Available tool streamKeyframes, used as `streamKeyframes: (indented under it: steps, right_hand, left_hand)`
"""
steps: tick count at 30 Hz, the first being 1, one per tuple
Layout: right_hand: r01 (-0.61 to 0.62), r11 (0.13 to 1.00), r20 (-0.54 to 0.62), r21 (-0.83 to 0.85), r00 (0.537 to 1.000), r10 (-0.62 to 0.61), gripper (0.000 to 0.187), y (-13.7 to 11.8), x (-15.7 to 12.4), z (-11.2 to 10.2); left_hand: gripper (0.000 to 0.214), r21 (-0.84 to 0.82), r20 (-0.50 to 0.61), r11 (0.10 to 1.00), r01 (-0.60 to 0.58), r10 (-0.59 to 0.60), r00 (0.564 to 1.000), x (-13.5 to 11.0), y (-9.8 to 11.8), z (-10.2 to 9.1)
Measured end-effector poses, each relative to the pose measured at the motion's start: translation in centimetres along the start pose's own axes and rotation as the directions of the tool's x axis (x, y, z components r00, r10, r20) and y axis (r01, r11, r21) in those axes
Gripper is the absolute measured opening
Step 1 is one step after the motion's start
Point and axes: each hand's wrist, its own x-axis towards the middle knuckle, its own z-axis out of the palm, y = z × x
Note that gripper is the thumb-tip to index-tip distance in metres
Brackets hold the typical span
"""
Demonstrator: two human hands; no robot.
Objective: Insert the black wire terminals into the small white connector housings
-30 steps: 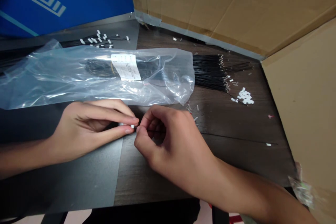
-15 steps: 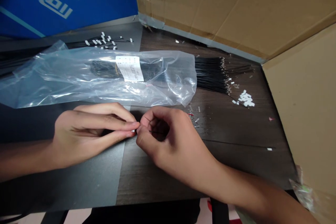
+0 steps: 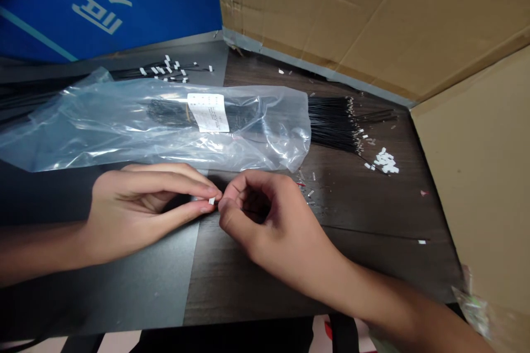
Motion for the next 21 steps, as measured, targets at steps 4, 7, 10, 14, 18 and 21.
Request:
streamKeyframes:
  steps: [4, 7, 10, 14, 18, 21]
  right_hand:
    - [-0.002, 1.000, 0.005, -0.008, 1.000, 0.002, 0.009, -0.05, 0.15, 0.08]
    - [0.002, 1.000, 0.018, -0.008, 1.000, -0.002, 0.008, 0.03, 0.17, 0.19]
    - [0.018, 1.000, 0.031, -0.013, 0.999, -0.018, 0.009, 0.16, 0.04, 0.22]
    - [0.015, 1.000, 0.041, -0.011, 0.999, -0.014, 0.010, 0.32, -0.14, 0.18]
    - [0.014, 1.000, 0.049, -0.005, 0.999, -0.013, 0.010, 0.36, -0.12, 0.20]
    - [0.027, 1.000, 0.048, -0.008, 0.999, -0.026, 0.010, 0.39, -0.12, 0.22]
  left_hand:
    - [0.021, 0.018, -0.017, 1.000, -0.018, 0.019, 1.000, 0.05, 0.21, -0.02]
    - [0.023, 0.025, -0.011, 0.999, -0.036, 0.036, 0.999, -0.01, 0.23, -0.14]
    - [0.023, 0.027, -0.003, 0.999, -0.040, 0.040, 0.999, -0.05, 0.20, -0.28]
    - [0.022, 0.030, -0.001, 0.999, -0.031, 0.031, 1.000, -0.05, 0.18, -0.34]
    - [0.022, 0.015, -0.004, 0.999, -0.036, 0.036, 0.999, -0.01, 0.21, -0.26]
    - [0.021, 0.016, 0.002, 0.999, -0.052, 0.052, 0.999, 0.00, 0.17, -0.22]
